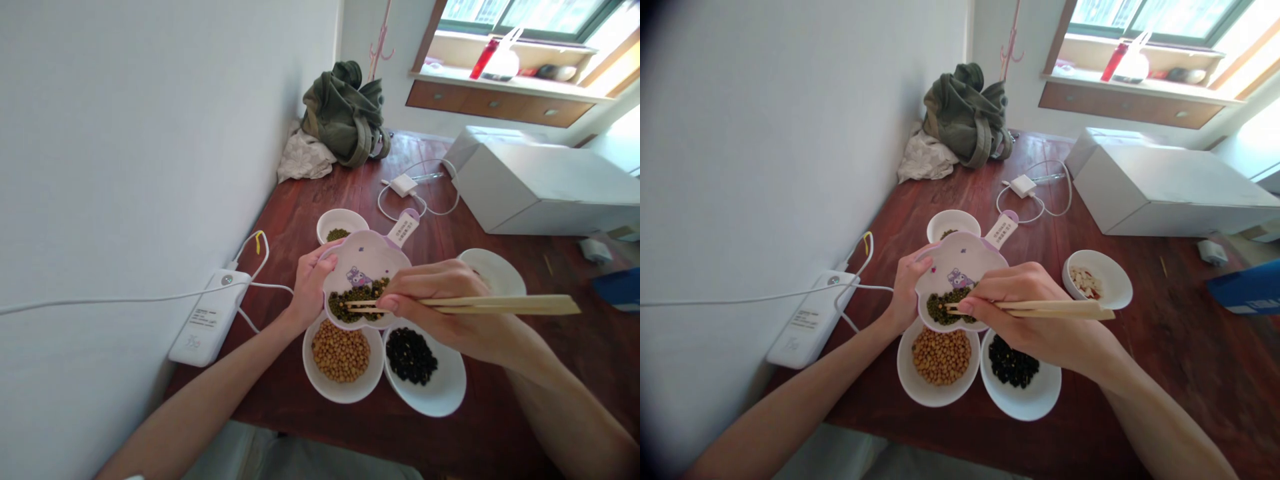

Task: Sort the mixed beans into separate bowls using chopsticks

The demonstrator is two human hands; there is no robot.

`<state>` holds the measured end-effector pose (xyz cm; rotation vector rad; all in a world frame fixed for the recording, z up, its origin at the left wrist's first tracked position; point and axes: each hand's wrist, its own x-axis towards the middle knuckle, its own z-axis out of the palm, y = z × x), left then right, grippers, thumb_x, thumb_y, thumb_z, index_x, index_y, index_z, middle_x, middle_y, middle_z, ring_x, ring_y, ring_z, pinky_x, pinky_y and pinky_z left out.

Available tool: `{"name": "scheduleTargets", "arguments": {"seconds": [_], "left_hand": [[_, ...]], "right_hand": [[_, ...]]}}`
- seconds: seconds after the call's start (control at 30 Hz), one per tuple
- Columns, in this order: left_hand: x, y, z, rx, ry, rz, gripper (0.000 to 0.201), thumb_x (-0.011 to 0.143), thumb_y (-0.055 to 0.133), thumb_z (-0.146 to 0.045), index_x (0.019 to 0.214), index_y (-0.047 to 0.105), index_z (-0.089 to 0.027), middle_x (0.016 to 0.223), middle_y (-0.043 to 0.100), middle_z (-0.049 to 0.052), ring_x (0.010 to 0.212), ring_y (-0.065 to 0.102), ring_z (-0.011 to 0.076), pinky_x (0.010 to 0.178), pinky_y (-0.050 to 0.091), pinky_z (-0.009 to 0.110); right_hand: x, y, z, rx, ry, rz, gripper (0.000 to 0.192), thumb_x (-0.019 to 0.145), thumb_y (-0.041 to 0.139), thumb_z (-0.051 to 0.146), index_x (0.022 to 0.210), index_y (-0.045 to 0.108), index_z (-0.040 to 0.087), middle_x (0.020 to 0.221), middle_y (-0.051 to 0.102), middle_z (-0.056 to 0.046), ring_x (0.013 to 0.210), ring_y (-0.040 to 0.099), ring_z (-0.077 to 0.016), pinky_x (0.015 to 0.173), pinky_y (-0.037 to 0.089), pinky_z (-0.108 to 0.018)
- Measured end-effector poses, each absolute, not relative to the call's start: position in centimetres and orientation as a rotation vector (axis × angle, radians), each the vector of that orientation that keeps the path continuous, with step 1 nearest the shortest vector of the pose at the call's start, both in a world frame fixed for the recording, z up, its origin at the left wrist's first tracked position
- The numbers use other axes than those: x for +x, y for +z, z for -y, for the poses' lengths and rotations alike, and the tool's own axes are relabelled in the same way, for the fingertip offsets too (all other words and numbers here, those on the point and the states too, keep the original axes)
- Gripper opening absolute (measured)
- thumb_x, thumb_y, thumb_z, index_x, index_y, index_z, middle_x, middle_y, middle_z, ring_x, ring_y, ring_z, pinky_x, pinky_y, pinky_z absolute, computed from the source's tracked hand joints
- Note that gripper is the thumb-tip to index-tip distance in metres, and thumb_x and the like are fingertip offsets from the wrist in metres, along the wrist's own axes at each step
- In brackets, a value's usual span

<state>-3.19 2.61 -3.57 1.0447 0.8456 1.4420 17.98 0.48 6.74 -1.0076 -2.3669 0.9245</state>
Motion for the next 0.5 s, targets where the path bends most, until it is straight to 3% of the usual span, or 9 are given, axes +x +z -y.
{"name": "scheduleTargets", "arguments": {"seconds": [0.5], "left_hand": [[-3.26,-3.72,-2.58,1.049,1.421,-0.838,0.039,0.089,0.068,-0.04,0.116,0.08,-0.015,0.091,0.078,0.007,0.073,0.061,0.0161,0.065,0.048,0.024]], "right_hand": [[17.96,6.54,-0.48,-1.019,0.911,2.375,0.033,0.105,0.059,0.031,0.076,0.067,0.017,0.068,0.063,0.001,0.061,0.056,-0.0087,0.059,0.039,-0.026]]}}
